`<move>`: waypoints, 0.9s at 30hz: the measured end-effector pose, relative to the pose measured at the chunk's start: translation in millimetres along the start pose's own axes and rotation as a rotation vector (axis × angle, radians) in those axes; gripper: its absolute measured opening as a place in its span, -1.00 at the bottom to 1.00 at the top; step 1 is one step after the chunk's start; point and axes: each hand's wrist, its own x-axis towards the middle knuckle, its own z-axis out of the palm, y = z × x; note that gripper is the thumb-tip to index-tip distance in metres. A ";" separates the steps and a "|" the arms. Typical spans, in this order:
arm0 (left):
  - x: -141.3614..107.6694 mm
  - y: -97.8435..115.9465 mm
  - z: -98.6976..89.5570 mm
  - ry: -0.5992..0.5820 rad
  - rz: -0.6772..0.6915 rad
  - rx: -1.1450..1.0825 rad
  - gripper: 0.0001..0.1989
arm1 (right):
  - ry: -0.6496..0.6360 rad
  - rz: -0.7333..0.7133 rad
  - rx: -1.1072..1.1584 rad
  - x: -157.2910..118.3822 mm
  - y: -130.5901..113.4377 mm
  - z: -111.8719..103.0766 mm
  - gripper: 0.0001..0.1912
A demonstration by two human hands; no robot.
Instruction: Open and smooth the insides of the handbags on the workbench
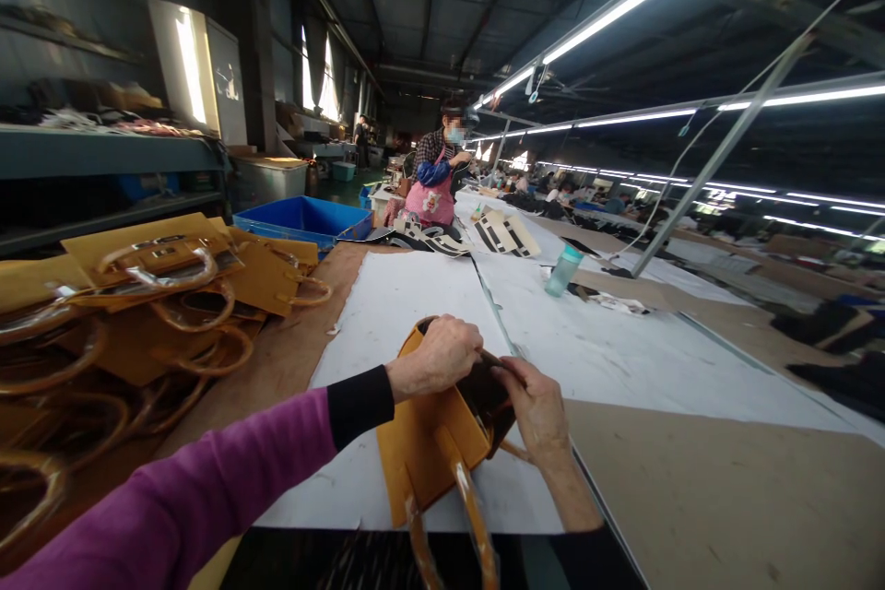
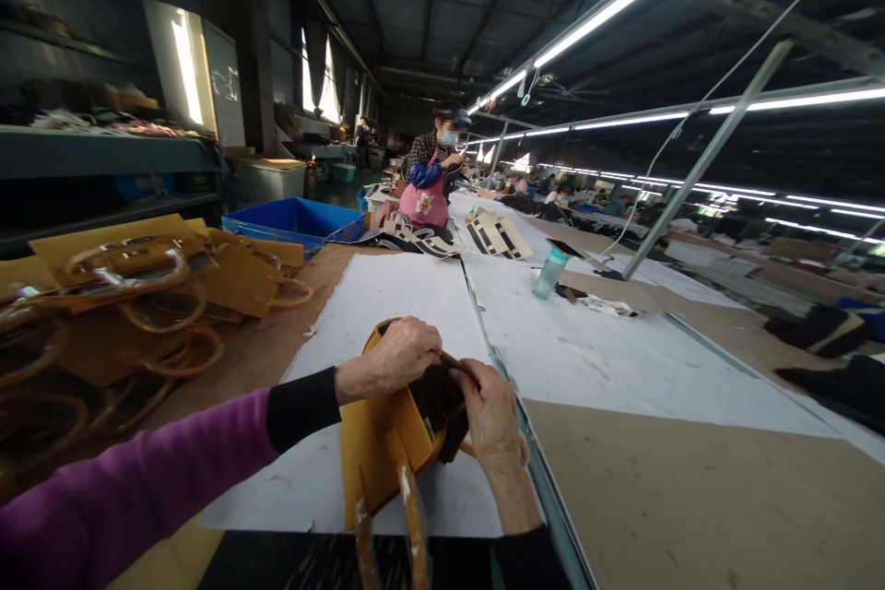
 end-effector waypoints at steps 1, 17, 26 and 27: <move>0.1 0.1 0.2 0.003 -0.022 -0.016 -0.85 | 0.005 -0.001 -0.002 -0.2 0.0 0.3 -0.68; -0.7 0.3 6.3 0.060 -0.116 -0.119 -0.83 | -0.004 -0.168 -0.582 -0.8 -34.2 -6.7 -0.71; -9.7 -13.0 -2.6 0.011 0.027 -0.148 -0.85 | -0.084 -0.143 -0.681 4.6 -45.2 4.1 -0.70; -11.9 -15.3 -7.2 0.016 0.051 -0.153 -0.82 | -0.079 -0.136 -0.679 3.8 -43.5 2.6 -0.68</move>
